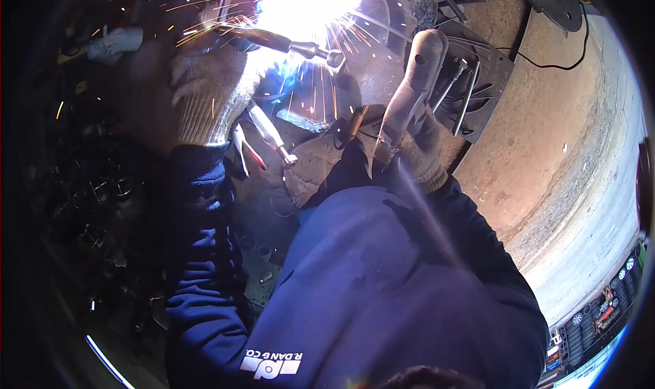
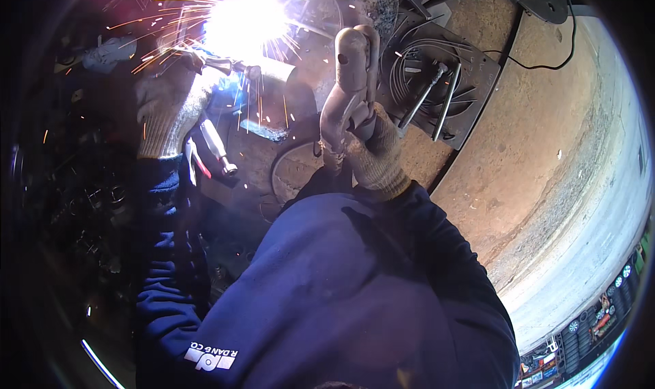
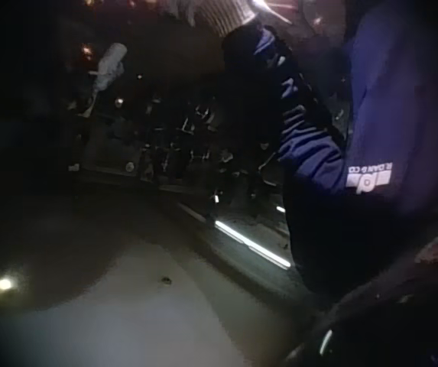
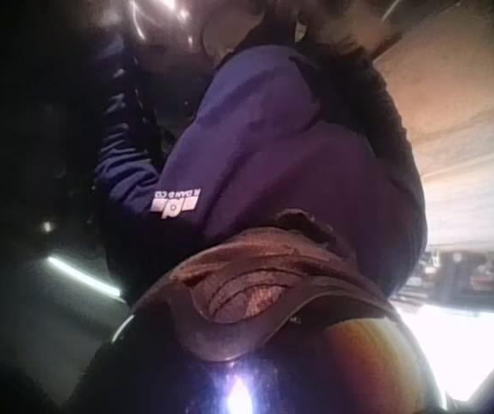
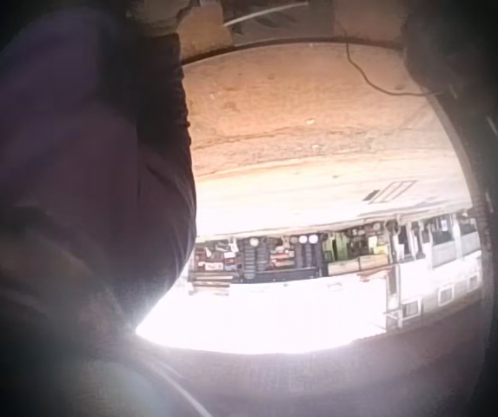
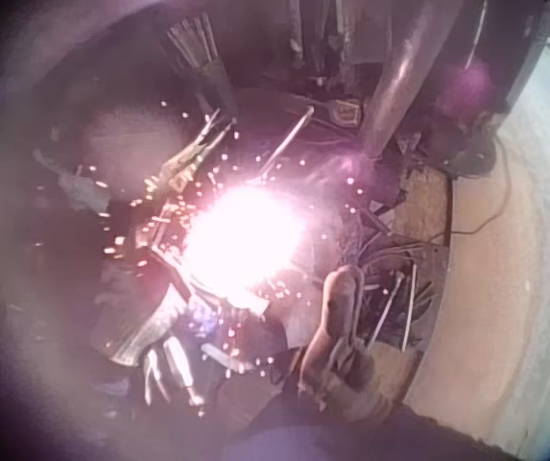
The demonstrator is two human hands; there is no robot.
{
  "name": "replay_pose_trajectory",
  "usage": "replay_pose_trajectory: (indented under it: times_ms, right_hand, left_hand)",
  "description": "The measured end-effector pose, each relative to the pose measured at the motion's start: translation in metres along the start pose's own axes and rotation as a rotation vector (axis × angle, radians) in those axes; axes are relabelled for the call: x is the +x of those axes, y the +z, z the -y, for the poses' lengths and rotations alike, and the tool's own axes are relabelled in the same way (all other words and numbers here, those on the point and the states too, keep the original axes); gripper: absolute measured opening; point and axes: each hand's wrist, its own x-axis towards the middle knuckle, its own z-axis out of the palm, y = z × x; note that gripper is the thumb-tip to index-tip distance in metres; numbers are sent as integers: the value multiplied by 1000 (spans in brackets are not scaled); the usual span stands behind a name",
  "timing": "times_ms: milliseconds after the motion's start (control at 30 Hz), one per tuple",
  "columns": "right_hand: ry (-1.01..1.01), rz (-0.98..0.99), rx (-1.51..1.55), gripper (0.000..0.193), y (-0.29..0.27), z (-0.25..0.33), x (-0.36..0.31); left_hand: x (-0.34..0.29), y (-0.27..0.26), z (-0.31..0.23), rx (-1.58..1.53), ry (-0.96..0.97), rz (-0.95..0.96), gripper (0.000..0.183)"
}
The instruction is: The person uses an angle grinder to smooth and cut metal rods, and then uses a welding tool to fuse the pieces together into a circular metal frame.
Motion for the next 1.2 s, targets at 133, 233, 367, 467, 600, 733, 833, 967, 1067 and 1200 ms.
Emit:
replay_pose_trajectory:
  times_ms: [133, 233, 367, 467, 600, 733, 833, 967, 1067, 1200]
  right_hand:
    - [35, 89, 143, 29, -2, 1, 3]
    - [99, 192, 341, 33, -11, -3, 6]
    - [-67, -59, -9, 35, -14, -7, -2]
    - [-140, -140, -86, 24, -11, -4, -2]
    - [-111, -154, -143, 36, -5, 18, -12]
    - [-156, -165, -81, 41, -12, 25, -18]
    - [-236, -181, -113, 42, -12, 39, -20]
    - [-251, -203, -123, 45, -21, 60, -22]
    - [-234, -234, 6, 45, -21, 85, -21]
    - [-592, -307, -270, 41, -12, 123, -14]
  left_hand:
    - [4, 10, 4, -10, 44, -3, 71]
    - [-3, 1, 5, -12, 28, 2, 73]
    - [-1, 20, 10, -43, 57, 34, 75]
    - [-1, 24, 11, -78, 15, 13, 84]
    - [1, 19, 2, -33, -225, 48, 112]
    - [5, 27, -2, -104, -267, 12, 121]
    - [17, 21, -7, -68, -402, 344, 128]
    - [20, 30, -10, -67, -442, 417, 132]
    - [31, 33, -12, -126, -503, 492, 132]
    - [28, 41, -8, -220, -437, 353, 137]
